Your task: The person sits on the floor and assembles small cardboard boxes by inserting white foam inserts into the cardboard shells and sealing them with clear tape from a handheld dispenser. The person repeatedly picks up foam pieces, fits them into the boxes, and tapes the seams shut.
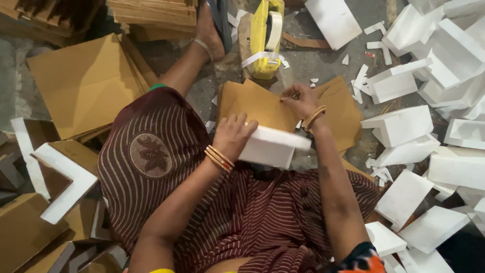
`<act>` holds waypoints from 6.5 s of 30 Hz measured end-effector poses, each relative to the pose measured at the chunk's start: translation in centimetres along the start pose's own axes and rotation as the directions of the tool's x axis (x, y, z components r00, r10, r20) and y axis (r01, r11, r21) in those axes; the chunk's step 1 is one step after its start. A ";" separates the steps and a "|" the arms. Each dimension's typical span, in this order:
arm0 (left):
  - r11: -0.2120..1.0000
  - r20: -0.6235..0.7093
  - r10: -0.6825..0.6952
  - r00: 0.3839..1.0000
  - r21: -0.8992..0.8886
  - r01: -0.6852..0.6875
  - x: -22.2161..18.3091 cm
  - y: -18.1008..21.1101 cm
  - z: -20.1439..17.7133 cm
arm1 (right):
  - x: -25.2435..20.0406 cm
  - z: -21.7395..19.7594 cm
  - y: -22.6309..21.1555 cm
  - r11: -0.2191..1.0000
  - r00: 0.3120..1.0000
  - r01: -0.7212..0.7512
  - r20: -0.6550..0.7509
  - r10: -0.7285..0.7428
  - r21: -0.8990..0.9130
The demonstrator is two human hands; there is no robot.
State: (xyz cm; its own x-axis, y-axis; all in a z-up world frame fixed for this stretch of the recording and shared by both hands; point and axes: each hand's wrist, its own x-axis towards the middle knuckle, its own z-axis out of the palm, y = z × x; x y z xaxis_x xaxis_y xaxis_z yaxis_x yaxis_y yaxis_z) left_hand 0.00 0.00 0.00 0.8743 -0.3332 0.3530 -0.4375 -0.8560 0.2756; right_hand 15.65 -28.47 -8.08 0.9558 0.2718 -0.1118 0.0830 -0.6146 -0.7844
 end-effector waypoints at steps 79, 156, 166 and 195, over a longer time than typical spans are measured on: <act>0.835 0.307 -0.353 0.884 -0.323 0.446 4.0 -6.6 3.2 | -7.7 1.7 -8.6 0.913 0.923 0.246 -0.211 -0.323 -0.325; 0.998 0.048 -0.057 0.997 0.027 0.056 4.8 -2.9 3.1 | -10.6 -9.5 13.6 0.621 0.720 -0.692 -0.423 0.551 -0.369; 0.999 -0.070 -0.014 0.997 0.035 0.016 4.7 -3.0 2.7 | -13.5 -12.7 3.5 0.843 0.804 -0.504 -0.456 0.381 -0.185; 0.967 0.083 -0.062 0.995 -0.243 0.081 4.3 -5.7 5.1 | -16.1 2.0 -6.8 0.612 0.803 0.200 -0.230 -0.550 -0.765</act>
State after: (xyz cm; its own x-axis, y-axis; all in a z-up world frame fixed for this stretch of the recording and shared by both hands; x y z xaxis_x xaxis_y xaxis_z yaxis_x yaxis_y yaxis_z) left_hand 7.31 1.47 -4.61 0.9142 -0.3111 0.2596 -0.4034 -0.7585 0.5117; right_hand -0.84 -27.20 -2.14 0.7865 0.3858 0.4822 0.4579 -0.8883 -0.0362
